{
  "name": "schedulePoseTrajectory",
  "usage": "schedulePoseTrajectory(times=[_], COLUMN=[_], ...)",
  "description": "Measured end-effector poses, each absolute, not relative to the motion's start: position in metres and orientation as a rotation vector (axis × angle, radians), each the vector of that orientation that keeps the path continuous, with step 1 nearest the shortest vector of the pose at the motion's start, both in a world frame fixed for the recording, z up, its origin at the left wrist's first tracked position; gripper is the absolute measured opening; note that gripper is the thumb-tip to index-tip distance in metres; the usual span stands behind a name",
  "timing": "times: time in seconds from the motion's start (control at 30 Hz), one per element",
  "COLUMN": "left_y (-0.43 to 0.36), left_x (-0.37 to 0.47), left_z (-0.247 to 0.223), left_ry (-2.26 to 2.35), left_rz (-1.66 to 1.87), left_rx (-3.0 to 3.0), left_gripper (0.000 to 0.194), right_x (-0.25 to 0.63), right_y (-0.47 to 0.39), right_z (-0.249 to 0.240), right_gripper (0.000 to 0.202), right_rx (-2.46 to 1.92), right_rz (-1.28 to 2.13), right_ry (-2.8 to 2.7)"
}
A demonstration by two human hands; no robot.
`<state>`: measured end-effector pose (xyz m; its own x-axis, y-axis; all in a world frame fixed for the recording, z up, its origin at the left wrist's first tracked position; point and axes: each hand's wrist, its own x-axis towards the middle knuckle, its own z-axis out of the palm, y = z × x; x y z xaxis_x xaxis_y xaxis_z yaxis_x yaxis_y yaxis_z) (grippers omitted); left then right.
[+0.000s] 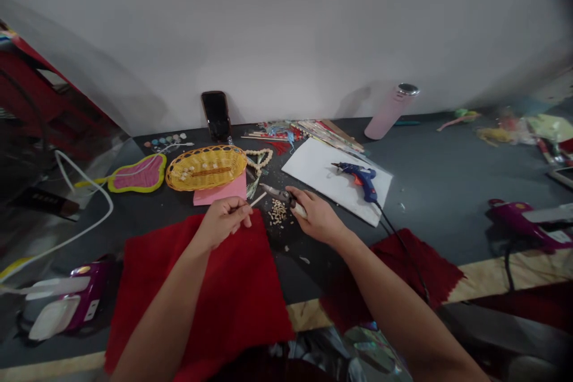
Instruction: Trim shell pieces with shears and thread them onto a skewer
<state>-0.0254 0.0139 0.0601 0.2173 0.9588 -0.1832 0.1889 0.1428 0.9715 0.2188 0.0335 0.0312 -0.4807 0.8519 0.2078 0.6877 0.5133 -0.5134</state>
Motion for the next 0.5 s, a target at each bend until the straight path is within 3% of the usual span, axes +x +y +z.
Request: schedulePoseTrajectory(times=[0.3, 0.5], left_y=[0.012, 0.011], left_x=[-0.024, -0.015], left_z=[0.055, 0.052], left_ry=[1.260, 1.533], left_rz=[0.929, 1.063], left_rx=[1.437, 1.620], left_gripper=[0.020, 0.017], right_x=[0.215, 0.214], right_y=[0.031, 0.033], right_z=[0.025, 0.023], right_gripper=[0.054, 0.053], right_rx=[-1.392, -1.407], right_rz=[0.489, 0.469], right_ry=[-2.309, -2.261])
